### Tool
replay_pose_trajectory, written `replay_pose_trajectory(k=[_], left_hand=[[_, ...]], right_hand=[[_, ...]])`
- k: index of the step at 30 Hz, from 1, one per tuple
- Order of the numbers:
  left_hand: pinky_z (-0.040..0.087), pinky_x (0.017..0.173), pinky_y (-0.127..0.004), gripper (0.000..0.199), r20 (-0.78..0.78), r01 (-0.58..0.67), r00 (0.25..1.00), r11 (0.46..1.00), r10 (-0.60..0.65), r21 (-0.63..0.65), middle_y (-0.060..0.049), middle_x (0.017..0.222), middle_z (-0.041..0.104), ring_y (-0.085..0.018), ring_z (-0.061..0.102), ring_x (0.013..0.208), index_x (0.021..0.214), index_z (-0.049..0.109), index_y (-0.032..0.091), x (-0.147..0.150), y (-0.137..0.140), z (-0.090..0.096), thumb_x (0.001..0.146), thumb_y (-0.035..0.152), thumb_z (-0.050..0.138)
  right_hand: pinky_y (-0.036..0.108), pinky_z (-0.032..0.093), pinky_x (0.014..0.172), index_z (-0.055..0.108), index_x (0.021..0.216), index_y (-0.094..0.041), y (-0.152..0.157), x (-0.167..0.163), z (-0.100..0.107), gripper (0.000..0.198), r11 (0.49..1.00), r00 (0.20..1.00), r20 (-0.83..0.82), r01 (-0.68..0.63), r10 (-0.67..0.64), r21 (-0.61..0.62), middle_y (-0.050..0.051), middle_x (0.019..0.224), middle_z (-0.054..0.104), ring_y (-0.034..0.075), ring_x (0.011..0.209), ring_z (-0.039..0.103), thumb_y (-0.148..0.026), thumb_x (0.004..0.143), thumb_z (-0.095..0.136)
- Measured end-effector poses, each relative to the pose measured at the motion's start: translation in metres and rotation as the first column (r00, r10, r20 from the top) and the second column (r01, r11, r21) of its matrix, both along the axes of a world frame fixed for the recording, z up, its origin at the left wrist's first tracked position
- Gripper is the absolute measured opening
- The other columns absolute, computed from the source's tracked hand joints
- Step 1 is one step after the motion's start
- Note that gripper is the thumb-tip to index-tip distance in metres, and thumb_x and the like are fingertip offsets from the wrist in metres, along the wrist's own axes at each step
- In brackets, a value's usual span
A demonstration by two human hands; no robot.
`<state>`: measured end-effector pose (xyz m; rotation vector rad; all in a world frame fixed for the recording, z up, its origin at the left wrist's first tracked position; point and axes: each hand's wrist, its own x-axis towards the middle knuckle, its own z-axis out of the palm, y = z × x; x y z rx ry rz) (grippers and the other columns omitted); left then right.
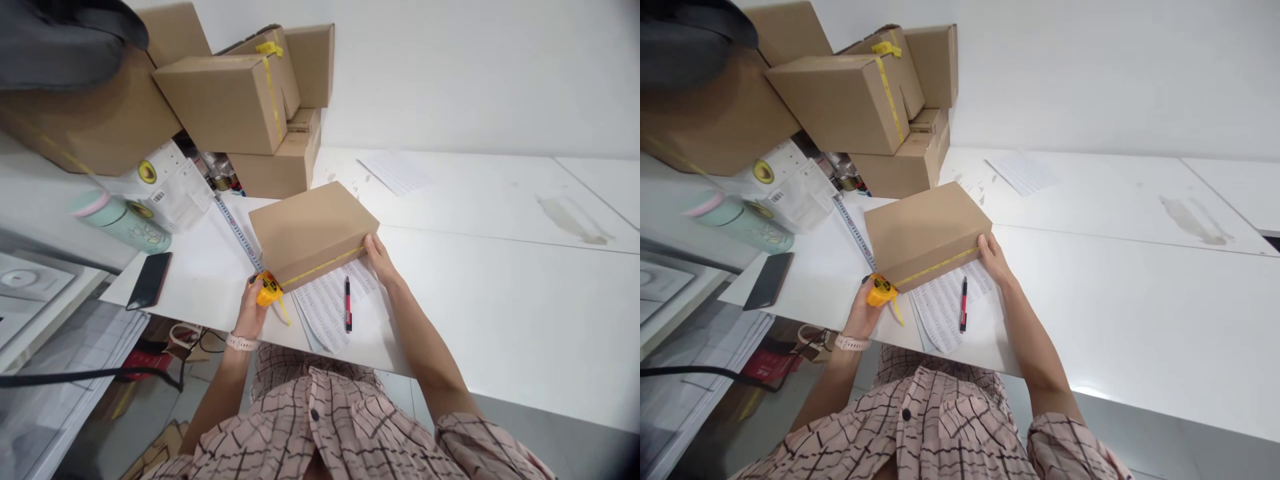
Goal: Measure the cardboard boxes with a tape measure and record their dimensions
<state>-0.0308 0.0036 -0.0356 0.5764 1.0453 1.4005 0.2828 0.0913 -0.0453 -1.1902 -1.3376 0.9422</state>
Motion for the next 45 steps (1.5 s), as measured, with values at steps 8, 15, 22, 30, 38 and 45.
replay_pose_trajectory(k=[8, 15, 22, 30, 38, 45], left_hand=[[0.053, 0.081, -0.031, 0.053, -0.099, 0.169, 0.981, 0.986, -0.169, -0.007, -0.004, 0.107, 0.071, -0.019, 0.067, 0.095, 0.109, 0.062, 0.018, 0.025, 0.034, 0.006, 0.071, 0.048, 0.084], [0.052, 0.076, -0.029, 0.049, -0.254, 0.421, 0.873, 0.906, -0.417, -0.043, -0.004, 0.100, 0.069, -0.018, 0.066, 0.089, 0.106, 0.062, 0.018, 0.085, 0.075, 0.003, 0.069, 0.043, 0.082], [0.053, 0.071, -0.032, 0.053, -0.336, 0.557, 0.754, 0.821, -0.564, -0.128, -0.004, 0.096, 0.068, -0.019, 0.066, 0.082, 0.107, 0.060, 0.020, 0.141, 0.104, 0.004, 0.067, 0.046, 0.083], [0.054, 0.075, -0.030, 0.056, -0.498, 0.334, 0.849, 0.910, -0.178, 0.245, -0.007, 0.106, 0.070, -0.018, 0.065, 0.084, 0.118, 0.057, 0.022, 0.090, 0.056, 0.036, 0.072, 0.040, 0.082], [0.055, 0.080, -0.034, 0.059, -0.811, 0.876, -0.038, 0.372, -0.583, -0.308, -0.005, 0.109, 0.068, -0.023, 0.066, 0.091, 0.127, 0.058, 0.023, 0.037, -0.063, 0.066, 0.072, 0.036, 0.077], [0.050, 0.100, -0.041, 0.077, -0.815, 0.881, -0.151, 0.297, -0.560, -0.367, -0.009, 0.135, 0.062, -0.029, 0.062, 0.117, 0.145, 0.045, 0.026, 0.049, -0.076, 0.056, 0.076, 0.039, 0.075]], right_hand=[[0.043, 0.043, 0.112, 0.057, 0.136, -0.023, -0.018, 0.027, -0.013, 0.071, 0.973, 0.974, -0.006, 0.228, -0.228, 0.013, 0.011, 0.140, 0.061, 0.024, 0.133, 0.053, -0.075, 0.091, 0.042], [0.045, 0.045, 0.109, 0.057, 0.135, -0.026, -0.078, 0.081, -0.022, 0.060, 0.854, 0.854, -0.004, 0.520, -0.520, 0.016, 0.009, 0.134, 0.061, 0.025, 0.128, 0.056, -0.068, 0.095, 0.043], [0.045, 0.045, 0.106, 0.053, 0.135, -0.023, -0.104, 0.103, -0.025, 0.060, 0.714, 0.714, 0.001, 0.700, -0.700, 0.019, 0.011, 0.129, 0.060, 0.025, 0.124, 0.056, -0.067, 0.095, 0.041], [0.050, 0.048, 0.102, 0.054, 0.134, -0.024, -0.116, 0.088, 0.005, 0.051, 0.397, 0.410, -0.026, 0.897, -0.912, 0.196, 0.013, 0.132, 0.060, 0.026, 0.123, 0.059, -0.057, 0.097, 0.045], [0.027, 0.042, 0.046, 0.052, 0.136, -0.027, -0.168, 0.024, 0.068, 0.056, 0.832, 0.805, -0.276, 0.553, -0.525, 0.031, 0.005, 0.096, 0.072, 0.010, 0.050, 0.055, -0.065, 0.097, 0.038], [0.022, 0.039, 0.046, 0.062, 0.108, -0.021, -0.201, 0.033, 0.055, 0.032, 0.726, 0.668, -0.357, 0.687, -0.653, -0.041, -0.007, 0.060, 0.061, 0.007, 0.044, 0.049, -0.038, 0.084, 0.075]])
